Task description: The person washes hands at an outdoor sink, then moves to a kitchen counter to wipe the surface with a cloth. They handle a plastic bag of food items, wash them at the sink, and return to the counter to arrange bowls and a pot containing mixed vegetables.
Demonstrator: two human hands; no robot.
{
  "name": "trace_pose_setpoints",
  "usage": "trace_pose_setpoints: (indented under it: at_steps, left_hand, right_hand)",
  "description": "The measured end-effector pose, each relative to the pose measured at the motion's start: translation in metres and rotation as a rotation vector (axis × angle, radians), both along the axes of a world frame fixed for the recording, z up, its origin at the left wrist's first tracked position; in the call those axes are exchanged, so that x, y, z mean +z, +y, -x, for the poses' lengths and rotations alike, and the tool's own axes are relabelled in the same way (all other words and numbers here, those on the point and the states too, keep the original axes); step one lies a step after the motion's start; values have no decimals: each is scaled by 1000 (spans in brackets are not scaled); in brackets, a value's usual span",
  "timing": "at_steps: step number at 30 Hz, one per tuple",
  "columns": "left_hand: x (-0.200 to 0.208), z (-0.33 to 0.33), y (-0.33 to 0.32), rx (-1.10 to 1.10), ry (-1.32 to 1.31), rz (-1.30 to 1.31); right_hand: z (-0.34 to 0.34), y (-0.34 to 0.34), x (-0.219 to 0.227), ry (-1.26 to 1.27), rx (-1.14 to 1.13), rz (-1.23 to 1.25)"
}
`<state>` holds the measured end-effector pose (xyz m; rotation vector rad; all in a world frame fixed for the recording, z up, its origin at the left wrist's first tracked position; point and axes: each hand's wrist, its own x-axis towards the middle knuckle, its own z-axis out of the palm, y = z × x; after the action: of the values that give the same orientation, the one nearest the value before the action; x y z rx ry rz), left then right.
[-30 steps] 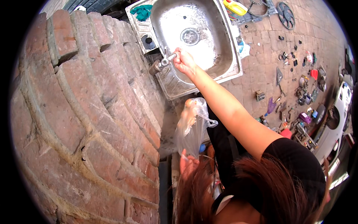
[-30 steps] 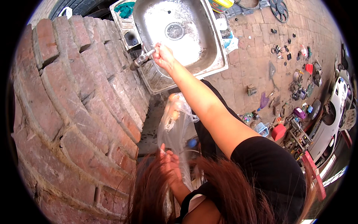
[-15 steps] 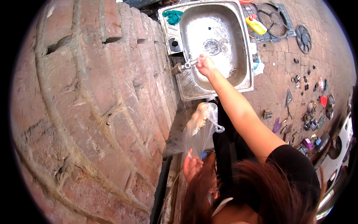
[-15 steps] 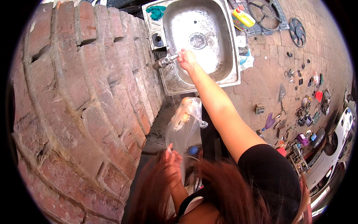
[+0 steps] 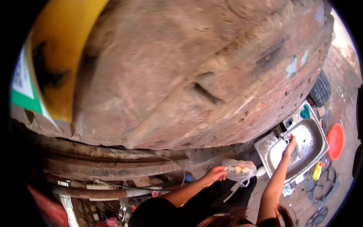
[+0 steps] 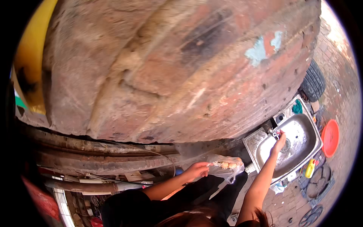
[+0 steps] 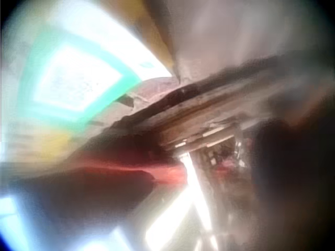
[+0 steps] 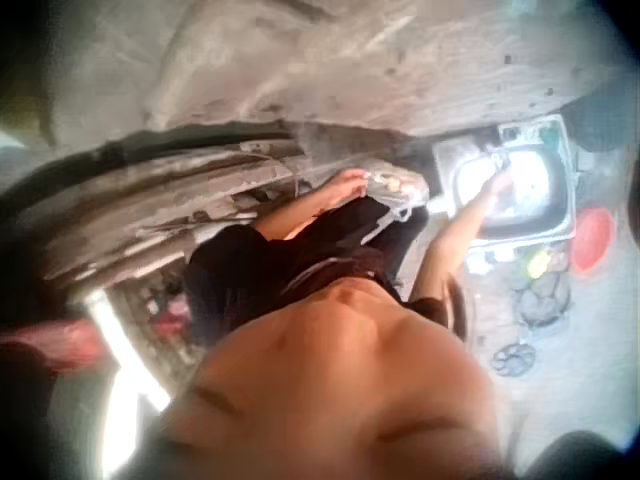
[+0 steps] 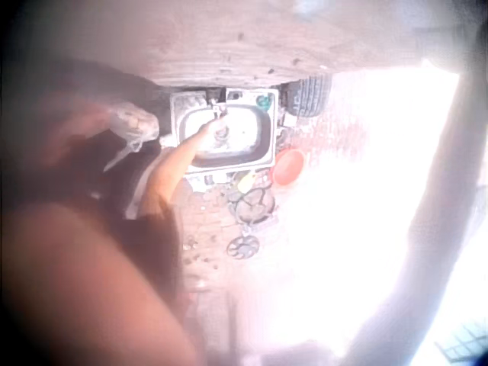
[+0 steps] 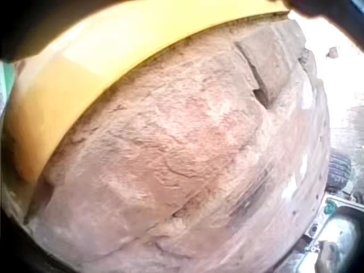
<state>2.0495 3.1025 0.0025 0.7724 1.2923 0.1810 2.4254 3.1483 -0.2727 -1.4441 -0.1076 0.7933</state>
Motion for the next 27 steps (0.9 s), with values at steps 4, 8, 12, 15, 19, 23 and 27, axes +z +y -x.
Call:
trace_pose_setpoints:
  at_steps: [4, 8, 12, 15, 19, 23, 27]
  left_hand:
    - [-1, 21, -15, 110, -38, 21]
    - [18, 54, -14, 158, -81, 68]
    - [25, 128, -31, 312, -108, 86]
    - [23, 137, 31, 244, -253, -71]
    - [41, 238, 7, 415, -220, -124]
    - [51, 298, 32, 529, -178, -330]
    - [57, 358, 63, 596, -86, -448]
  right_hand:
    - [12, -33, -13, -182, 102, 74]
    - [-10, -36, -11, -334, 215, 243]
    - [6, -70, -14, -478, 130, 799]
    - [-58, -79, -25, -334, -205, 703]
    - [100, -109, 5, -84, 0, 679]
    - [192, -95, 48, 261, 97, 529]
    - [271, -35, 75, 630, 117, 417]
